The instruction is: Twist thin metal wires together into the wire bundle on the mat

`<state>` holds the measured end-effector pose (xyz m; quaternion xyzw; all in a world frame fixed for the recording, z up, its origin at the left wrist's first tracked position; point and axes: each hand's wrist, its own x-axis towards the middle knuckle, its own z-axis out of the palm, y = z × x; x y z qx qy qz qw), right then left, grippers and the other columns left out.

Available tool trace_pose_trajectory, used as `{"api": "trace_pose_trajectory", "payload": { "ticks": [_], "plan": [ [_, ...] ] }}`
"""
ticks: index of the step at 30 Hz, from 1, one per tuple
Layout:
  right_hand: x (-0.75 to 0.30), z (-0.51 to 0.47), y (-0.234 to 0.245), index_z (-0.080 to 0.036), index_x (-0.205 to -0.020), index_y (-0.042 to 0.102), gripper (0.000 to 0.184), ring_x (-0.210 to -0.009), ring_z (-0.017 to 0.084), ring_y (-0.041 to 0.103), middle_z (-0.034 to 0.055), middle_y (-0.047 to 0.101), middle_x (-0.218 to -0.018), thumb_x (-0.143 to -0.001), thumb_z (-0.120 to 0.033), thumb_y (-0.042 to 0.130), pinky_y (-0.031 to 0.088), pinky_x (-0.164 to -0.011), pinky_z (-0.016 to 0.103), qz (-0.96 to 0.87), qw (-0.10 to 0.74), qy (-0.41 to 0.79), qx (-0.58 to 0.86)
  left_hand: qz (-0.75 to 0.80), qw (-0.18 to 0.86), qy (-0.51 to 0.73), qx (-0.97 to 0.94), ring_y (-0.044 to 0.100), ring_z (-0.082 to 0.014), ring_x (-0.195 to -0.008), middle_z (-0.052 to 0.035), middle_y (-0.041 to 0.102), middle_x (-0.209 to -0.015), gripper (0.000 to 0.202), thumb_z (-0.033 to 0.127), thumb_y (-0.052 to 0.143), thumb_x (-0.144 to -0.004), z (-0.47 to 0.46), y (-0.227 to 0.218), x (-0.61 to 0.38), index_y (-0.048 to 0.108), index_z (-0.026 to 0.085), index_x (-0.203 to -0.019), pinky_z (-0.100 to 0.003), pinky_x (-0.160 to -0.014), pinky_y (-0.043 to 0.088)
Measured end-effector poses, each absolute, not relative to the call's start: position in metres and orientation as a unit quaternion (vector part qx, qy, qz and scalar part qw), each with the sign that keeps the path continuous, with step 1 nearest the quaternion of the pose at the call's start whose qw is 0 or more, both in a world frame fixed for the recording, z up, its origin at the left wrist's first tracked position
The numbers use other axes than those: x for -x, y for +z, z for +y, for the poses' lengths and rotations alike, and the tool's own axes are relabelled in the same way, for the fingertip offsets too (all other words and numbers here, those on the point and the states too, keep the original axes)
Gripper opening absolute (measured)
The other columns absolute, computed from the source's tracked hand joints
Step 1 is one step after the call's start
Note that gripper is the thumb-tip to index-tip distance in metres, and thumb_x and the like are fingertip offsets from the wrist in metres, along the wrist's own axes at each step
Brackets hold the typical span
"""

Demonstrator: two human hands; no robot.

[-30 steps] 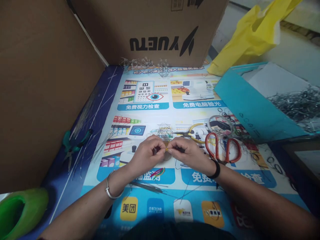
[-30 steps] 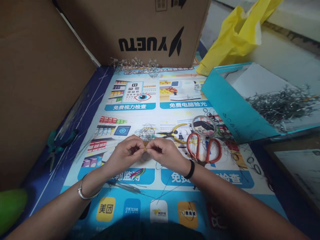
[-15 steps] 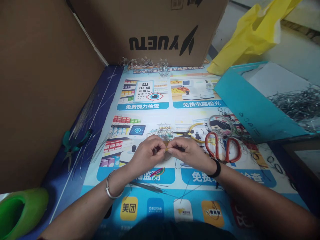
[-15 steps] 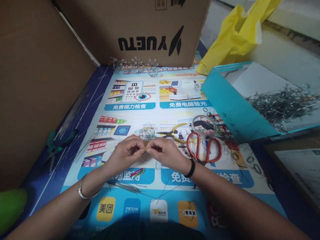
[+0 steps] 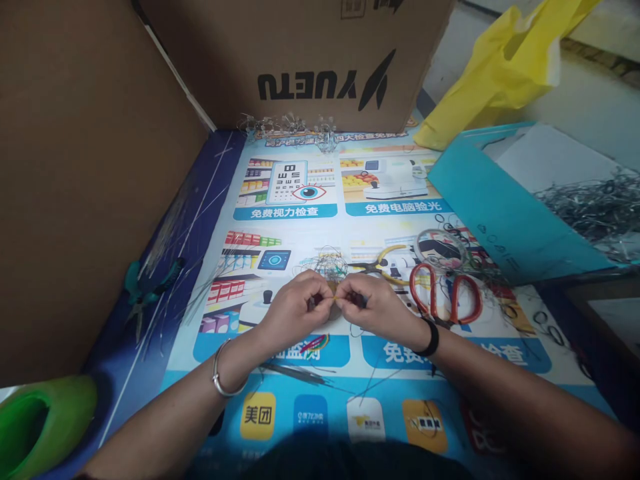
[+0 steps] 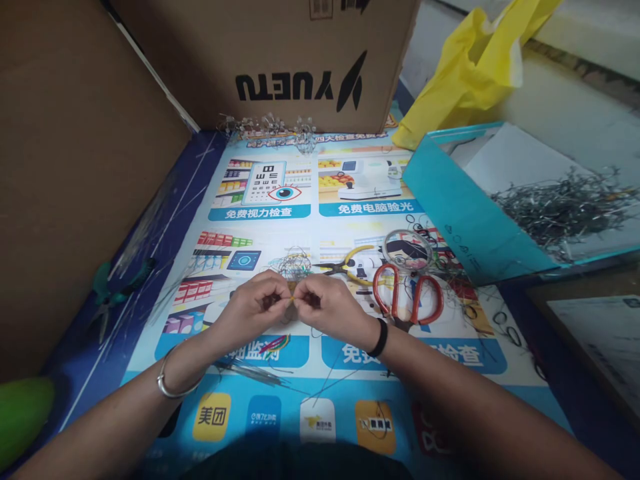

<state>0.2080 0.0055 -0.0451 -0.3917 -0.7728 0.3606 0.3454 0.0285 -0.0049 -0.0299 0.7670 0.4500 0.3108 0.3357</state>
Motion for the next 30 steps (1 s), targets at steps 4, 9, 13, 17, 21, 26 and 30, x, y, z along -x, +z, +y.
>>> {"api": "trace_pose_trajectory", "payload": {
  "ticks": [4, 9, 13, 17, 21, 26, 30],
  "plan": [
    [-0.208, 0.004, -0.048, -0.019, -0.069, 0.051, 0.011, -0.057, 0.009, 0.047, -0.0028, 0.052, -0.062, -0.071, -0.008, 0.05, 0.036, -0.055, 0.02, -0.806, 0.351, 0.293, 0.377, 0.444, 0.288, 0.296, -0.795, 0.055, -0.0136, -0.076, -0.0024, 0.058, -0.079, 0.011, 0.008, 0.052, -0.077, -0.007, -0.033, -0.028, 0.054, 0.017, -0.072, -0.024, -0.064, 0.043],
    [-0.205, -0.001, -0.051, -0.02, -0.069, 0.047, 0.012, -0.06, 0.013, 0.048, -0.0002, 0.052, -0.064, -0.074, -0.008, 0.047, 0.037, -0.056, 0.024, -0.844, 0.335, 0.189, 0.373, 0.44, 0.258, 0.264, -0.819, 0.055, -0.0159, -0.078, -0.0037, 0.057, -0.082, 0.009, 0.009, 0.049, -0.077, -0.008, -0.034, -0.029, 0.052, 0.017, -0.075, -0.027, -0.065, 0.043],
    [-0.203, -0.005, -0.052, -0.02, -0.069, 0.048, 0.013, -0.063, 0.016, 0.05, 0.0032, 0.055, -0.065, -0.079, -0.01, 0.044, 0.039, -0.059, 0.028, -0.87, 0.324, 0.092, 0.359, 0.441, 0.308, 0.263, -0.801, 0.052, -0.0149, -0.073, -0.0008, 0.053, -0.073, 0.012, 0.007, 0.047, -0.073, -0.008, -0.03, -0.03, 0.048, 0.018, -0.069, -0.025, -0.063, 0.042],
    [-0.203, -0.006, -0.055, -0.018, -0.072, 0.051, 0.014, -0.067, 0.019, 0.053, 0.0071, 0.059, -0.068, -0.081, -0.01, 0.044, 0.043, -0.062, 0.031, -0.881, 0.325, -0.001, 0.345, 0.453, 0.335, 0.251, -0.787, 0.051, -0.0154, -0.073, -0.0008, 0.053, -0.072, 0.011, 0.007, 0.048, -0.072, -0.006, -0.025, -0.031, 0.049, 0.018, -0.069, -0.026, -0.064, 0.041],
    [-0.204, -0.003, -0.058, -0.017, -0.073, 0.053, 0.013, -0.069, 0.02, 0.054, 0.0078, 0.06, -0.07, -0.08, -0.009, 0.046, 0.044, -0.062, 0.031, -0.879, 0.335, -0.014, 0.339, 0.461, 0.365, 0.22, -0.779, 0.052, -0.0139, -0.069, 0.0008, 0.057, -0.071, 0.013, 0.008, 0.045, -0.076, -0.005, -0.022, -0.029, 0.052, 0.018, -0.073, -0.025, -0.062, 0.04],
    [-0.205, 0.0, -0.058, -0.019, -0.071, 0.052, 0.016, -0.069, 0.02, 0.055, 0.0068, 0.059, -0.069, -0.08, -0.008, 0.044, 0.044, -0.061, 0.031, -0.872, 0.351, 0.019, 0.34, 0.466, 0.398, 0.21, -0.762, 0.055, -0.012, -0.065, 0.0036, 0.06, -0.068, 0.016, 0.008, 0.042, -0.079, -0.004, -0.024, -0.026, 0.053, 0.02, -0.077, -0.023, -0.06, 0.042],
    [-0.205, 0.0, -0.058, -0.019, -0.073, 0.053, 0.014, -0.069, 0.019, 0.055, 0.0064, 0.061, -0.071, -0.08, -0.008, 0.046, 0.044, -0.062, 0.031, -0.871, 0.356, 0.04, 0.336, 0.476, 0.405, 0.229, -0.746, 0.057, -0.0113, -0.063, 0.0044, 0.061, -0.068, 0.017, 0.009, 0.042, -0.082, -0.003, -0.027, -0.026, 0.055, 0.02, -0.08, -0.023, -0.061, 0.043]
  ]
}}
